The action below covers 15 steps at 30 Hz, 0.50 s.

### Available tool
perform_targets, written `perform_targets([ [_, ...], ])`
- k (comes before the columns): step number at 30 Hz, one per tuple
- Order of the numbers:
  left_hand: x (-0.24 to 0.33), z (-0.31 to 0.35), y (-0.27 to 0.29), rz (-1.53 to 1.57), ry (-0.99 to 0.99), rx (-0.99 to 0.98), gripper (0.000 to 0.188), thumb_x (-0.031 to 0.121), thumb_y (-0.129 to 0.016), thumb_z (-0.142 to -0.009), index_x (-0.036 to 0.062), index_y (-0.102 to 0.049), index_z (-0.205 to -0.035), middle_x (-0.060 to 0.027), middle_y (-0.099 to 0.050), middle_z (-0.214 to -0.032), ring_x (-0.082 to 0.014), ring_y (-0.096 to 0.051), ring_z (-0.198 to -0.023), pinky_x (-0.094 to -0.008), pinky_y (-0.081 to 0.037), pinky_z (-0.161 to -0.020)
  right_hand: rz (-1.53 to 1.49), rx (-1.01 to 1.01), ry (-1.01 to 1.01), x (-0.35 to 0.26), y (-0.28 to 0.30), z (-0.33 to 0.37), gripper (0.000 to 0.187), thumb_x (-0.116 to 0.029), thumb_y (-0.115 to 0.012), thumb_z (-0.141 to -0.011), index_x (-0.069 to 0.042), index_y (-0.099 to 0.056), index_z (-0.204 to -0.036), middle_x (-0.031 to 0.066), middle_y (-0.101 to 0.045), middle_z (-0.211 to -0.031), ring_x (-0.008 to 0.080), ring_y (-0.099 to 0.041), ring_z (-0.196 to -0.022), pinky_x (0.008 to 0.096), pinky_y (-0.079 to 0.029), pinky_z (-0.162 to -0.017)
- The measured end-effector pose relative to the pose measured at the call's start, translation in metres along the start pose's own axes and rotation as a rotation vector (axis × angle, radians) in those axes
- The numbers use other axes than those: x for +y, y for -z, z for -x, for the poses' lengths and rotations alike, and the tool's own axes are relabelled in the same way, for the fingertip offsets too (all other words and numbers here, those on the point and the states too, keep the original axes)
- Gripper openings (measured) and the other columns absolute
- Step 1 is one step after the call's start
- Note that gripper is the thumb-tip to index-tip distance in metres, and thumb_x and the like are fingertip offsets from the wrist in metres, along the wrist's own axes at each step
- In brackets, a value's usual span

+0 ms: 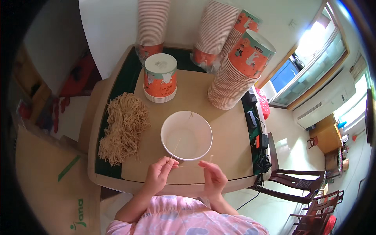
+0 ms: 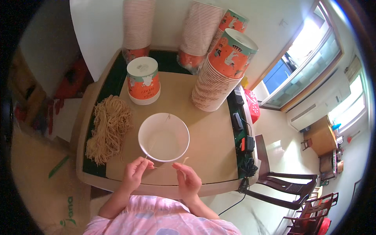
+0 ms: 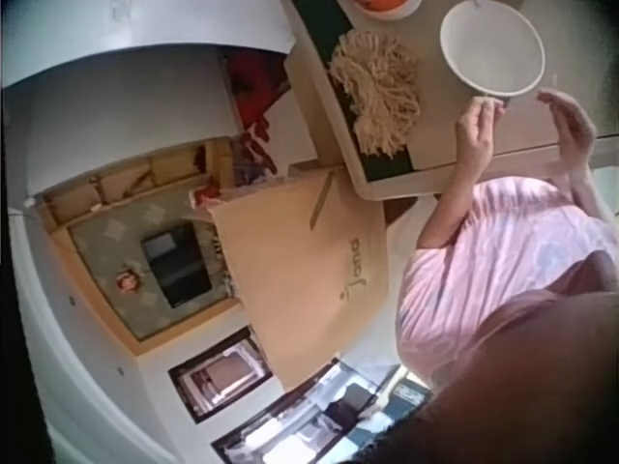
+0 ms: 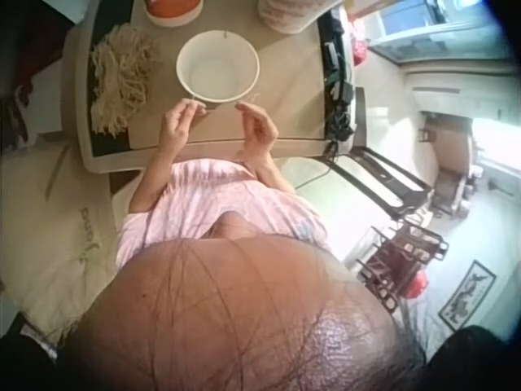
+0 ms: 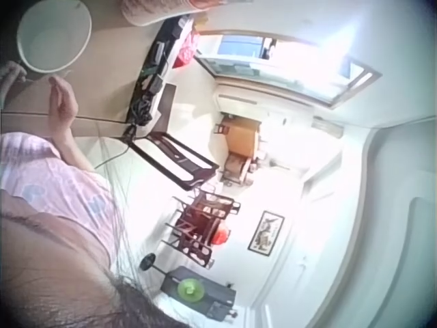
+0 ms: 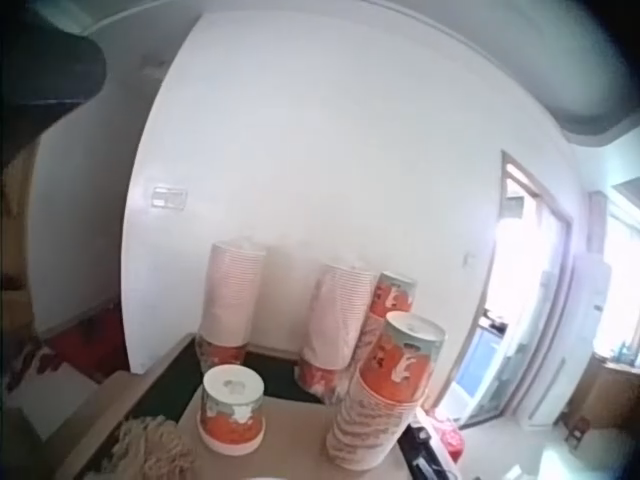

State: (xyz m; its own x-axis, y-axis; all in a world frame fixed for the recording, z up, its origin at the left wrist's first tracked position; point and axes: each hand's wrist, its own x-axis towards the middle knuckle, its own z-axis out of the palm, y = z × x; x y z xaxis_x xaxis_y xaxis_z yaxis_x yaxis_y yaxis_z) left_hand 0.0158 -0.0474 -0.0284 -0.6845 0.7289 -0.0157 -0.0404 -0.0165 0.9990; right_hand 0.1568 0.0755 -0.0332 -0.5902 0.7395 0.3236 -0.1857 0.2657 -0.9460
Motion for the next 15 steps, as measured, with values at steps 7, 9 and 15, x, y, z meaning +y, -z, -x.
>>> perform_targets([
  [7,-0.010,-0.001,0.002,-0.413,-0.108,-0.027,0.016,0.013,-0.056,-0.093,0.0003,-0.064,-0.087,-0.0135,-0.066,-0.083,-0.0280,-0.065,-0.076,-0.0355,-0.050,-0.069,-0.379,0.281,0.262,-0.016,0.004,-0.018,0.016,0.011,-0.050,-0.090,0.004,-0.060,-0.100,0.0179,-0.067,-0.093,0.0241,-0.066,-0.085,0.0356,-0.055,-0.079],
  [9,-0.010,0.000,0.002,-0.401,-0.092,0.033,0.011,0.011,-0.059,-0.091,0.0014,-0.063,-0.089,-0.0121,-0.065,-0.081,-0.0261,-0.064,-0.074,-0.0360,-0.050,-0.066,-0.481,0.126,0.127,-0.022,0.010,-0.015,0.015,0.009,-0.050,-0.091,0.003,-0.057,-0.102,0.0180,-0.066,-0.093,0.0241,-0.066,-0.085,0.0354,-0.055,-0.078],
  [15,0.035,-0.018,0.004,-0.758,-0.661,0.095,0.021,0.007,-0.068,-0.080,0.0075,-0.062,-0.101,-0.0063,-0.063,-0.095,-0.0230,-0.062,-0.089,-0.0389,-0.049,-0.080,-0.490,-0.488,-0.237,-0.024,0.010,0.003,0.019,0.009,-0.047,-0.093,-0.002,-0.042,-0.107,0.0190,-0.064,-0.096,0.0231,-0.065,-0.088,0.0332,-0.054,-0.075],
])
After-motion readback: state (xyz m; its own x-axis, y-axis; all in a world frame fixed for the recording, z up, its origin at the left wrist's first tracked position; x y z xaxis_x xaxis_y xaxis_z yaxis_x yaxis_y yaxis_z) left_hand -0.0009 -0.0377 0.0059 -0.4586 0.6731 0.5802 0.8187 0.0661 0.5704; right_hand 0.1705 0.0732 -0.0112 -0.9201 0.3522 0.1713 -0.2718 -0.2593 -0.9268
